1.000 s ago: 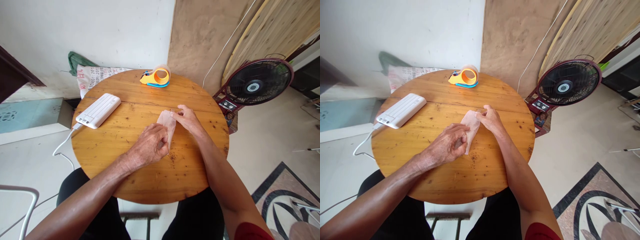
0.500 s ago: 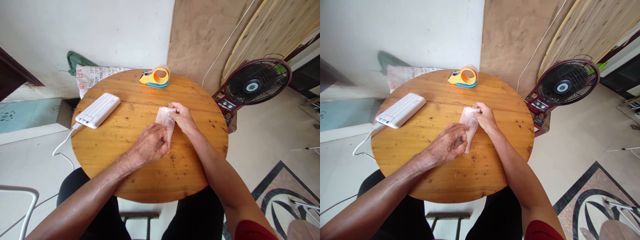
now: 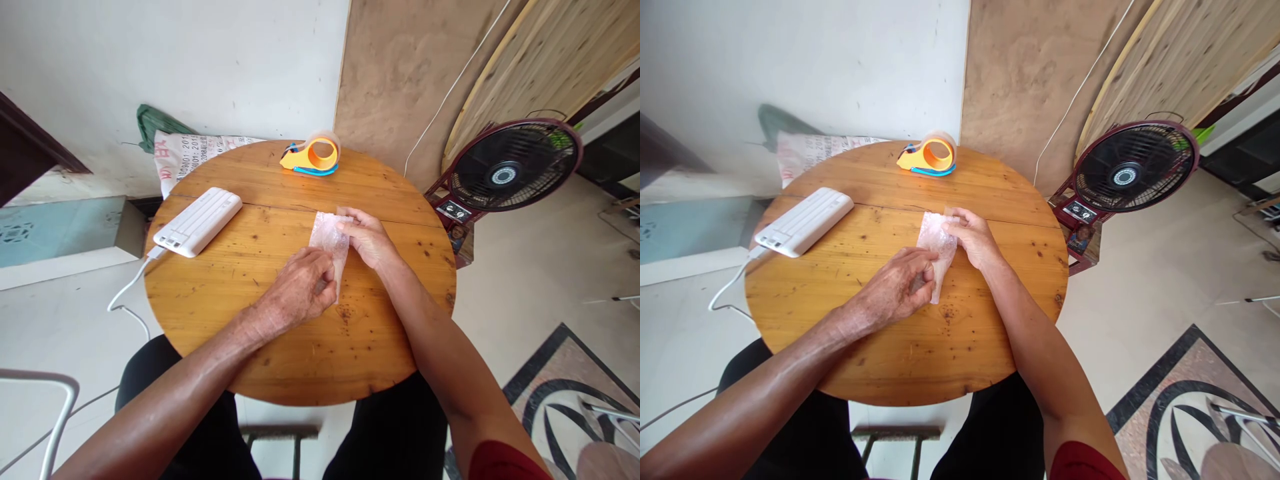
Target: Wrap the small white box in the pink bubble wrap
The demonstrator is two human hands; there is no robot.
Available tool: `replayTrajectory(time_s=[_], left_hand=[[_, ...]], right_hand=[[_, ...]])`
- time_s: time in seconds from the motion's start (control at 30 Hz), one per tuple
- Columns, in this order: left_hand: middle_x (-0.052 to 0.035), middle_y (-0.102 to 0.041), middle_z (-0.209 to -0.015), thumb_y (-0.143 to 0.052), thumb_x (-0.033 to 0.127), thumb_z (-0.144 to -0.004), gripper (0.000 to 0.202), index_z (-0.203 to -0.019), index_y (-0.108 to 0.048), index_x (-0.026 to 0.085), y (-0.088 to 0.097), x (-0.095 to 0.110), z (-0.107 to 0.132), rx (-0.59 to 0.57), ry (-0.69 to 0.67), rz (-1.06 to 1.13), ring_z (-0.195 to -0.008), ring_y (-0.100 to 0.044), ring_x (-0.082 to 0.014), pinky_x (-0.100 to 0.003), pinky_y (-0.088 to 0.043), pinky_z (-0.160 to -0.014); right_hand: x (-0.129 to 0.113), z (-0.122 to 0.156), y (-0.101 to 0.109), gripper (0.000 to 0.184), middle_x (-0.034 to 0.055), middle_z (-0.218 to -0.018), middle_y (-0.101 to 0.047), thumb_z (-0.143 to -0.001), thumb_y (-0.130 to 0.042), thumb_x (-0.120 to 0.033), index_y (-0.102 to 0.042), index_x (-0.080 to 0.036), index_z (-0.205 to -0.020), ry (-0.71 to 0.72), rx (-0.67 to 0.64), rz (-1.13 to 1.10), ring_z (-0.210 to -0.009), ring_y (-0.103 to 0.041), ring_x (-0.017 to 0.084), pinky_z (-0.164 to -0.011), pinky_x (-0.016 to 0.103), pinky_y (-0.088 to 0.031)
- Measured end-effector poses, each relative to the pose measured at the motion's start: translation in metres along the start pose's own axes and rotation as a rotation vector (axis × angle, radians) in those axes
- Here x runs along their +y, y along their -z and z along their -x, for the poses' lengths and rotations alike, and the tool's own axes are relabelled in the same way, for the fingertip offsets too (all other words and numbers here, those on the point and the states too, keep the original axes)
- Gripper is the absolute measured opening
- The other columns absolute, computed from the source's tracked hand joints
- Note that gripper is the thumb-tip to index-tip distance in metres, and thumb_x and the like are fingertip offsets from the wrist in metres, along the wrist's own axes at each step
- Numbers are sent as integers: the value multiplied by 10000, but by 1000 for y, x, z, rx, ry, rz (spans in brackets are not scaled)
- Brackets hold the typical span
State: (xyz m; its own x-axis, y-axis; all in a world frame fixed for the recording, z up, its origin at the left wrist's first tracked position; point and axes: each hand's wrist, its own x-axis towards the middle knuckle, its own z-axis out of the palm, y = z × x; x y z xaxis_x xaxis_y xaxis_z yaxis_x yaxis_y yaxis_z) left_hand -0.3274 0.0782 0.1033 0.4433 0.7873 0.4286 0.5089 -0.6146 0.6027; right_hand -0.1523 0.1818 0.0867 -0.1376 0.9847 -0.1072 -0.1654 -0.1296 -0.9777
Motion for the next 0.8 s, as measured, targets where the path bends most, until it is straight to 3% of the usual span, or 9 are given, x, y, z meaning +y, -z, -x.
replayTrajectory(time_s=[0.17,0.37,0.5,0.8], left_hand=[[-59,-668,-880,-528,162,-829,62,-778,-535,196,0,0,1,-11,23,-6,-966,-617,-227,-364,-497,-875],[-64,-669,-889,-529,158,-829,70,-770,-537,194,0,2,1,-12,10,-14,-953,-624,-220,-358,-495,-880],[-70,-681,-928,-538,142,-820,70,-776,-531,196,0,1,1,-1,-7,-51,-1019,-613,-238,-383,-490,-915],[-75,-689,-988,-556,146,-838,72,-788,-533,192,0,4,3,13,27,-113,-1107,-569,-284,-451,-483,-934]], right_hand=[[1,6,-3,453,6,-863,-742,-522,-846,-244,-698,-177,-945,-63,-37,-49,-783,-666,160,-779,309,-529],[14,1,-11,478,-4,-821,-728,-585,-796,-315,-661,-185,-1025,125,76,108,-745,-655,168,-730,309,-525],[21,-5,-12,513,21,-917,-735,-635,-732,-330,-627,-194,-1119,267,125,261,-782,-658,179,-707,302,-526],[24,-9,-10,487,7,-836,-712,-651,-729,-330,-622,-194,-1107,354,172,226,-717,-637,170,-679,297,-528]])
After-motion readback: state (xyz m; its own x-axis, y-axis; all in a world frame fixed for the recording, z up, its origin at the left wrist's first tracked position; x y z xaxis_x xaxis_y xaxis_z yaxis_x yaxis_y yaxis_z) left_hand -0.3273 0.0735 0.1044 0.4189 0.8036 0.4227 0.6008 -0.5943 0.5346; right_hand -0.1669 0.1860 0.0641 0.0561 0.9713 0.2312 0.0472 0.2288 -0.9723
